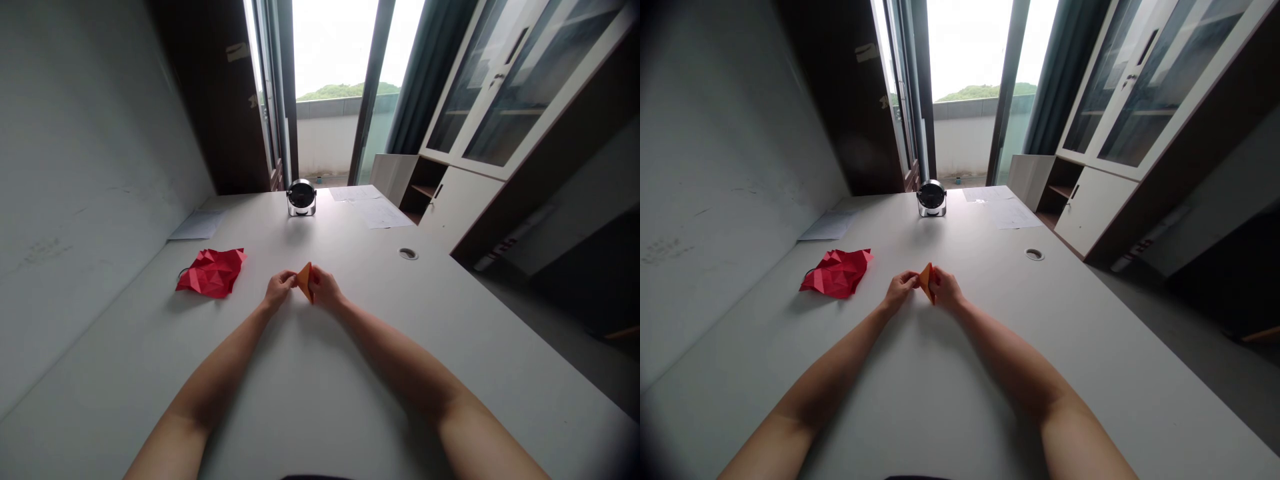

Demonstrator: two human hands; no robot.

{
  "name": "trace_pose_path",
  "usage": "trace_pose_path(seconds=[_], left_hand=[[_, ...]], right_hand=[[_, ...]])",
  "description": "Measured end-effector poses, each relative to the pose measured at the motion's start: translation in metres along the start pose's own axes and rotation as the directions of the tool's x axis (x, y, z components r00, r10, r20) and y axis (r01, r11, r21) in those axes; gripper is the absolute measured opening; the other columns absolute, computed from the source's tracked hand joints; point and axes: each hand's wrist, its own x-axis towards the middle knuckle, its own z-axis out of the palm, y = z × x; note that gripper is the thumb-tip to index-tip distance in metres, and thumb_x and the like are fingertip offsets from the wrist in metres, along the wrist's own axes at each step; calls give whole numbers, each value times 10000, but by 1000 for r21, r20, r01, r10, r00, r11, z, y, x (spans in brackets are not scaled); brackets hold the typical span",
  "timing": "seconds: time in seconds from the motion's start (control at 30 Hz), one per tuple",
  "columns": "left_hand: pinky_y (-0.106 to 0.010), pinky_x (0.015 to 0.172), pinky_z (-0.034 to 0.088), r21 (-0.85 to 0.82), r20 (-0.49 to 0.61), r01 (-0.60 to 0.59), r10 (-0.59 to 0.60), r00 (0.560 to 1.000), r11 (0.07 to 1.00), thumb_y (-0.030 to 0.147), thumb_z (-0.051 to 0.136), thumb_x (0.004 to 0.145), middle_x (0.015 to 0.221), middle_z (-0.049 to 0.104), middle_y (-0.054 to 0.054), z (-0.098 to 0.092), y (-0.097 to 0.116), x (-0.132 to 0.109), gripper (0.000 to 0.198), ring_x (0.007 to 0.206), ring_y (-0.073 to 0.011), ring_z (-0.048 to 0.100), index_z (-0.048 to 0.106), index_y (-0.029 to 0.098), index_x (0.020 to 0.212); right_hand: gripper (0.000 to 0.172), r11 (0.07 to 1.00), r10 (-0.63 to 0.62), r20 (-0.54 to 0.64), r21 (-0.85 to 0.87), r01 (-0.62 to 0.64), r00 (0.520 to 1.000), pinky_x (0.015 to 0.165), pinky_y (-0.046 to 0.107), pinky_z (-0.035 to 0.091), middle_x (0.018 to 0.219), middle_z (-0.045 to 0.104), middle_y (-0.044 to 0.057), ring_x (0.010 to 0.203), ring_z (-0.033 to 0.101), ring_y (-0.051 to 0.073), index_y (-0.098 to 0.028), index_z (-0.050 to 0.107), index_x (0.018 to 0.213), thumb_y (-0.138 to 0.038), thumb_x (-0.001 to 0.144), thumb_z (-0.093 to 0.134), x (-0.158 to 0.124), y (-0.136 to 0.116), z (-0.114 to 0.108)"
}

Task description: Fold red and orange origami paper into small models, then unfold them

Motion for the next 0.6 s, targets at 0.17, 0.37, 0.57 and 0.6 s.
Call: trace_pose_path(seconds=[0.17,0.37,0.57,0.6], left_hand=[[-273,706,523,6,-1,1,-1,1000,1000,357,650,815,764,695,-43,1,2,-1,258,702,-147,638,726,135,922],[-274,722,529,-32,19,4,-3,1000,999,357,649,813,802,697,-46,2,6,-3,246,725,-150,641,715,135,896],[-266,705,515,-30,45,-3,4,999,1000,358,653,812,765,677,-33,1,6,-3,230,697,-140,621,694,141,877],[-266,705,514,-26,50,-3,5,999,1000,360,653,814,764,675,-33,1,6,-3,233,699,-141,621,692,140,878]], right_hand=[[110,1000,7,-15,7,-7,1000,563,216,366,678,594,-35,601,476,109,-195,566,797,-293,751,548,2,2,0],[176,988,2,150,150,-25,989,601,228,438,776,676,6,659,577,140,-171,632,878,-231,731,555,3,5,1],[130,983,-27,174,181,-6,984,574,218,432,732,659,-2,631,557,130,-179,627,839,-223,734,564,2,8,3],[132,983,-23,169,183,-8,985,570,216,429,735,661,0,630,559,129,-178,629,844,-231,748,556,2,8,3]])
